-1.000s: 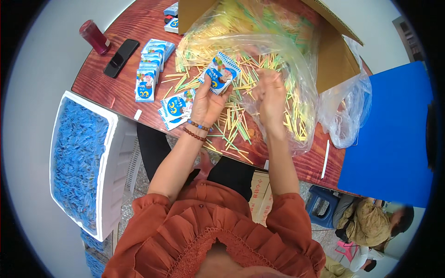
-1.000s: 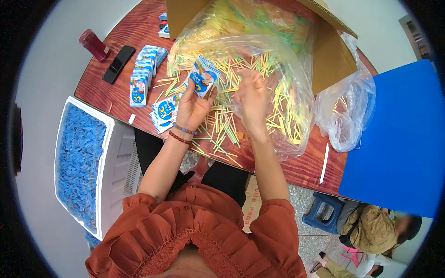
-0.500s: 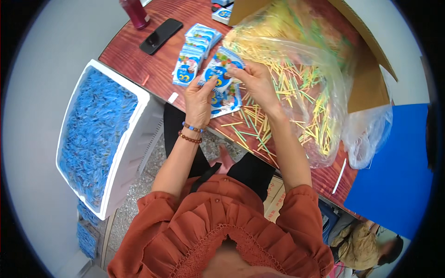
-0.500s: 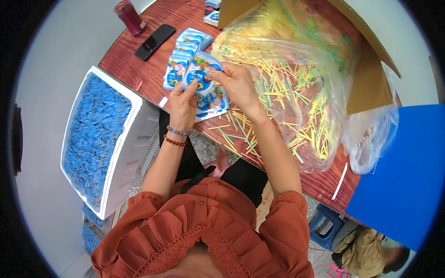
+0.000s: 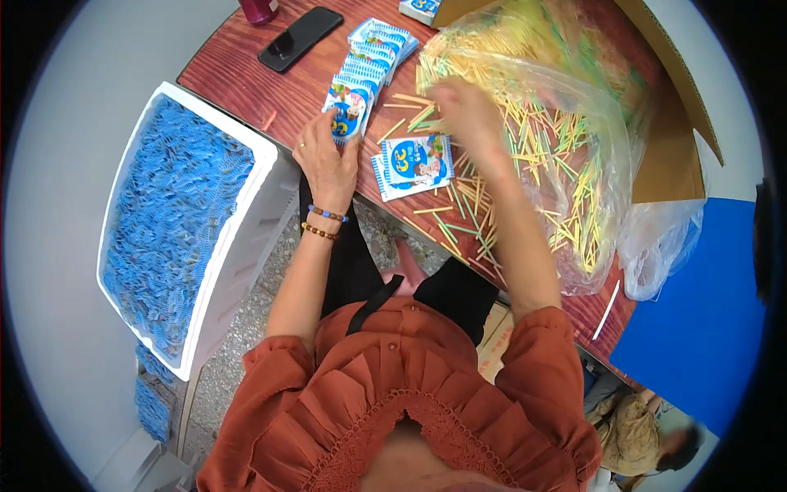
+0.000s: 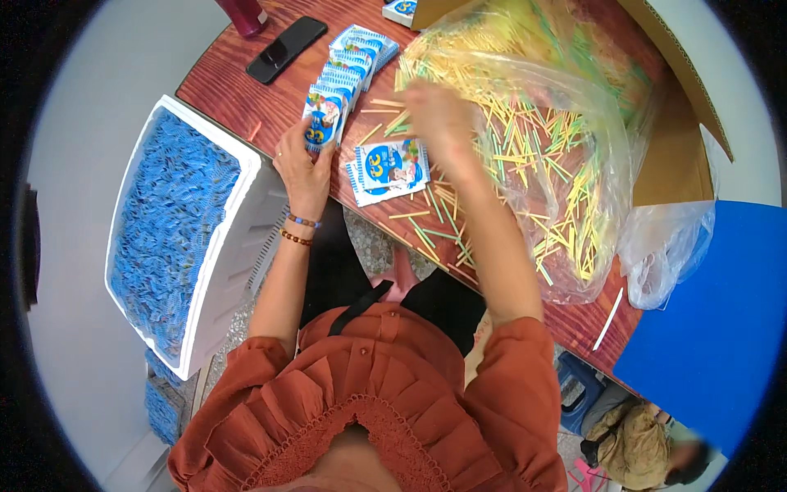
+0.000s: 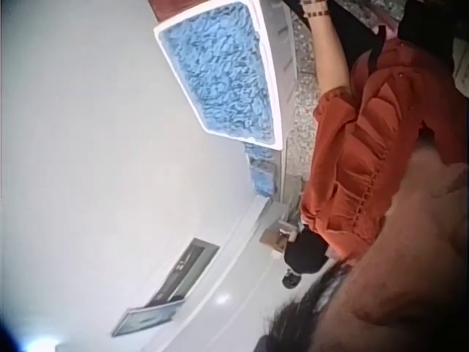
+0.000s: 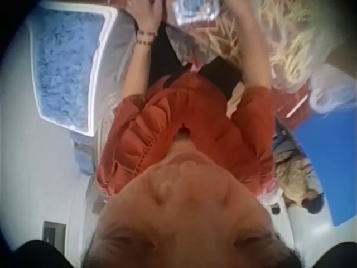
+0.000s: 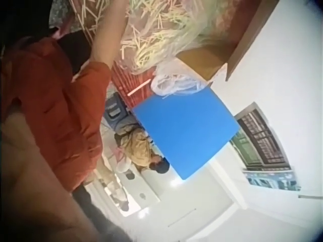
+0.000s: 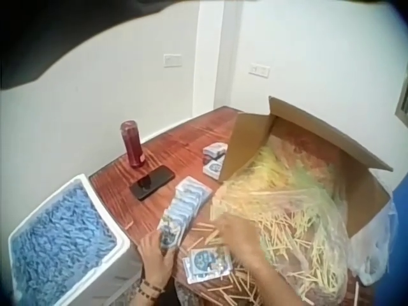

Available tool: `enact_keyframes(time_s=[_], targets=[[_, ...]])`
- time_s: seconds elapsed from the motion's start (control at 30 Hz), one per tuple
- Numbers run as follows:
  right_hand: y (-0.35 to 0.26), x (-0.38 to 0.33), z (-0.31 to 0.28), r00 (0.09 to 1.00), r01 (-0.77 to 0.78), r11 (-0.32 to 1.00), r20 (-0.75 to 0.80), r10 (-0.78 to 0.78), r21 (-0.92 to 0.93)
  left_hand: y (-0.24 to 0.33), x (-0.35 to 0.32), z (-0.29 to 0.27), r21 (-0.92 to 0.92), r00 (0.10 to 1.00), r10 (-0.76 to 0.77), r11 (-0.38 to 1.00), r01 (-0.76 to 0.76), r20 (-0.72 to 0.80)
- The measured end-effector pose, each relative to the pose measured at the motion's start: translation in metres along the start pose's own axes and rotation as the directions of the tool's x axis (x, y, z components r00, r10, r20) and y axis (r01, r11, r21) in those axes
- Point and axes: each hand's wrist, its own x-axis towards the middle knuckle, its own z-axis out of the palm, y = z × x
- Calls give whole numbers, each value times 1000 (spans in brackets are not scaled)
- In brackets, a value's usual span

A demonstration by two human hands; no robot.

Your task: The recorder is sorting and packaging small blue items and yellow sticks into a plastic bag at a workstation.

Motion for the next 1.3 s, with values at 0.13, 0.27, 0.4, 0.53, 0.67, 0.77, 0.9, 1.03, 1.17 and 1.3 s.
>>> enact_keyframes(time_s=[0.13, 0.27, 0.4, 0.53, 0.67, 0.77, 0.9, 1.03, 1.17, 1.3], targets=[[59, -46, -88, 961, -264, 896, -179, 212, -357, -1, 0, -4, -113, 993, 45, 992, -58, -111], [127, -86, -112, 951, -255, 855, -278, 137, -452, 34, -9, -1, -24, 965, 205, 979, -204, 162], [128, -98, -108, 967, -141, 815, -253, -7, -562, 51, -11, 8, 99, 954, 171, 975, -200, 246], [84, -88, -65, 978, 151, 988, -140, -156, -43, 49, -12, 13, 10, 939, 264, 962, -273, 220], [51, -69, -17, 966, 258, 930, -53, -253, 263, 45, -5, 11, -83, 878, 422, 906, -415, 226], [57, -61, -11, 978, 145, 898, 80, -195, 415, 47, 4, 4, -171, 878, 414, 909, -381, 239], [43, -69, -19, 981, -36, 726, 165, -107, 686, 64, -1, 5, -758, 879, -13, 499, 419, 477], [46, -77, -23, 988, -46, 637, 128, -84, 770, 77, -5, 12, -787, 841, -118, 307, 536, 527], [53, -85, -28, 992, -90, 608, 128, -18, 789, 92, -12, 14, -760, 783, -136, 190, 622, 607], [56, -89, -35, 991, -68, 636, 124, -44, 768, 96, -14, 12, -728, 763, -102, 241, 642, 639]])
